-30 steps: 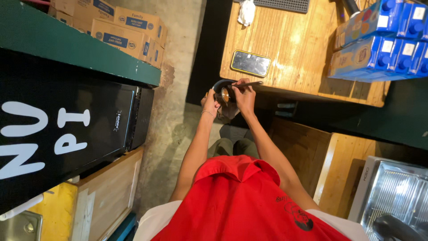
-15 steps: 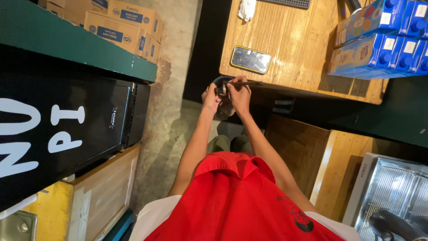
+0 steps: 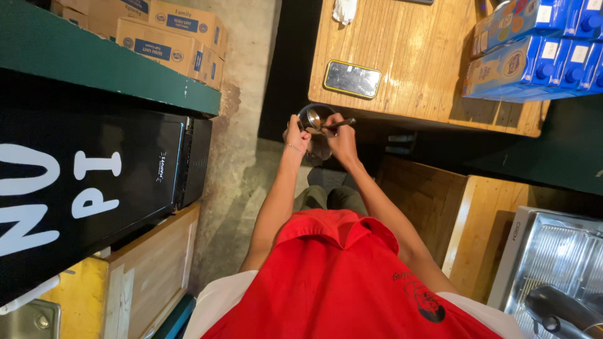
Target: The person prepares espresso by dosing ground coffee into a portafilter, tamping the grounds, and locking the portafilter into the espresso machine. The person repeats this process multiple times, cleaning the portafilter between cycles.
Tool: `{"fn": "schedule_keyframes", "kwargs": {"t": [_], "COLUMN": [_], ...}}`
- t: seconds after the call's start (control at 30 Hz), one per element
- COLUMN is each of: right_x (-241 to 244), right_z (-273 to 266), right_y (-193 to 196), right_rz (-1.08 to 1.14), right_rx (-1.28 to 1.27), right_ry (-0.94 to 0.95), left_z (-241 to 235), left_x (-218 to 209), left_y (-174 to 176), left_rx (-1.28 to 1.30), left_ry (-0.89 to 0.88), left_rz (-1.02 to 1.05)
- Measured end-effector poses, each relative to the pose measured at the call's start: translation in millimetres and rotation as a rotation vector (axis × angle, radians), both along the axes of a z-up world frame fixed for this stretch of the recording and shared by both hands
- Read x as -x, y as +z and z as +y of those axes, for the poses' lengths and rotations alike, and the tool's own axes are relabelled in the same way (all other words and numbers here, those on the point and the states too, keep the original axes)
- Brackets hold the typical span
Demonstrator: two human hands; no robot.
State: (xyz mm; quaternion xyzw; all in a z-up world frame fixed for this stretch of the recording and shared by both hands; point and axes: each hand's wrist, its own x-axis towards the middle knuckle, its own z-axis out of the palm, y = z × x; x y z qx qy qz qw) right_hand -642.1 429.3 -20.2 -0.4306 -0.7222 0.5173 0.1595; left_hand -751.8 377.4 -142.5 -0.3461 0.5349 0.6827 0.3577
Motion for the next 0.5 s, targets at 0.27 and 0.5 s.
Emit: {"fn": "schedule_keyframes", "kwargs": {"t": [0.27,0.5], "right_x": [17.6,14.9], "right_z": [5.7,17.9], "right_y": [6.5,-9.4], "right_rz": [0.203,-0.001], "right_rx": [0.137,-0.040], "right_ry": [-0.232,-0.213], "left_z": [-0.1,-5.6], "left_x": [0.5,-0.7], "left_y": [6.9,10.5], "left_rx": [0.012,-0.012], "left_ry": [-0.031,-0.080], "left_rz": [0.014,-0.015]}}
